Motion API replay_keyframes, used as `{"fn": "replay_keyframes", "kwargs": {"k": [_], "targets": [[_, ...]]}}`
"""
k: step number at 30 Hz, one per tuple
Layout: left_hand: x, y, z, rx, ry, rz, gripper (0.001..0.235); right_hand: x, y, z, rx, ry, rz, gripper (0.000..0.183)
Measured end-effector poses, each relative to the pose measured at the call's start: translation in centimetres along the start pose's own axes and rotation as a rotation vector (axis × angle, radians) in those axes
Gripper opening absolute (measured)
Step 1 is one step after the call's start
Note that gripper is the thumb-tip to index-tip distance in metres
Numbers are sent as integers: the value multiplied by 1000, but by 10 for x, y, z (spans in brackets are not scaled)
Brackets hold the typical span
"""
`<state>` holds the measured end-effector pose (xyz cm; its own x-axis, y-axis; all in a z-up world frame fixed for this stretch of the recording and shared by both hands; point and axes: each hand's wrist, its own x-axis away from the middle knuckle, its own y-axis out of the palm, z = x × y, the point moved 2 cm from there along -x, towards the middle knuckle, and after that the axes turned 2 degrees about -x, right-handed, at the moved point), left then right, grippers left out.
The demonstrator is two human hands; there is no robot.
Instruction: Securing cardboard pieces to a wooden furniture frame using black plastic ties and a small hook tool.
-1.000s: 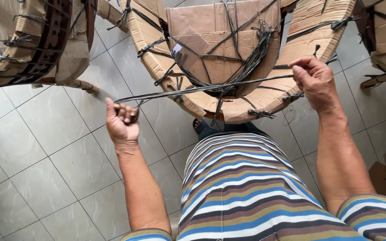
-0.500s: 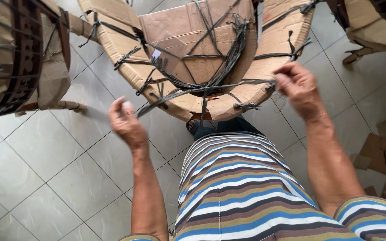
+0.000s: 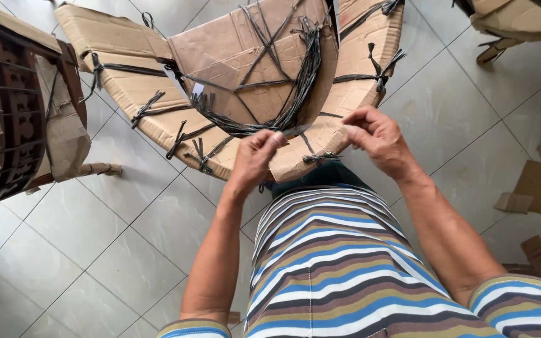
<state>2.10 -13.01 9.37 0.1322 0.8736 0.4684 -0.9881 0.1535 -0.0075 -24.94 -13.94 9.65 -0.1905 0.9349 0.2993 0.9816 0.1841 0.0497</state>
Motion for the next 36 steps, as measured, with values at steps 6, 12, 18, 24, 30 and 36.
{"fn": "replay_keyframes", "kwargs": {"k": [6, 12, 18, 24, 30, 36], "targets": [[-90, -21, -76, -352, -117, 220, 19, 8, -60, 63, -91, 188, 238, 16], [-160, -8, -174, -625, -294, 157, 22, 9, -91, 143, -92, 402, 386, 14], [-187, 31, -199, -833, -491, -10, 25, -9, -95, 247, -41, 587, 360, 25], [-212, 59, -222, -880, -581, -116, 30, -28, -89, 295, 85, 710, 251, 34], [-230, 73, -243, -951, -651, -180, 30, -40, -65, 325, 211, 814, 164, 38], [-244, 83, -251, -1029, -607, -325, 29, -42, -80, 343, 304, 898, 190, 44]]}}
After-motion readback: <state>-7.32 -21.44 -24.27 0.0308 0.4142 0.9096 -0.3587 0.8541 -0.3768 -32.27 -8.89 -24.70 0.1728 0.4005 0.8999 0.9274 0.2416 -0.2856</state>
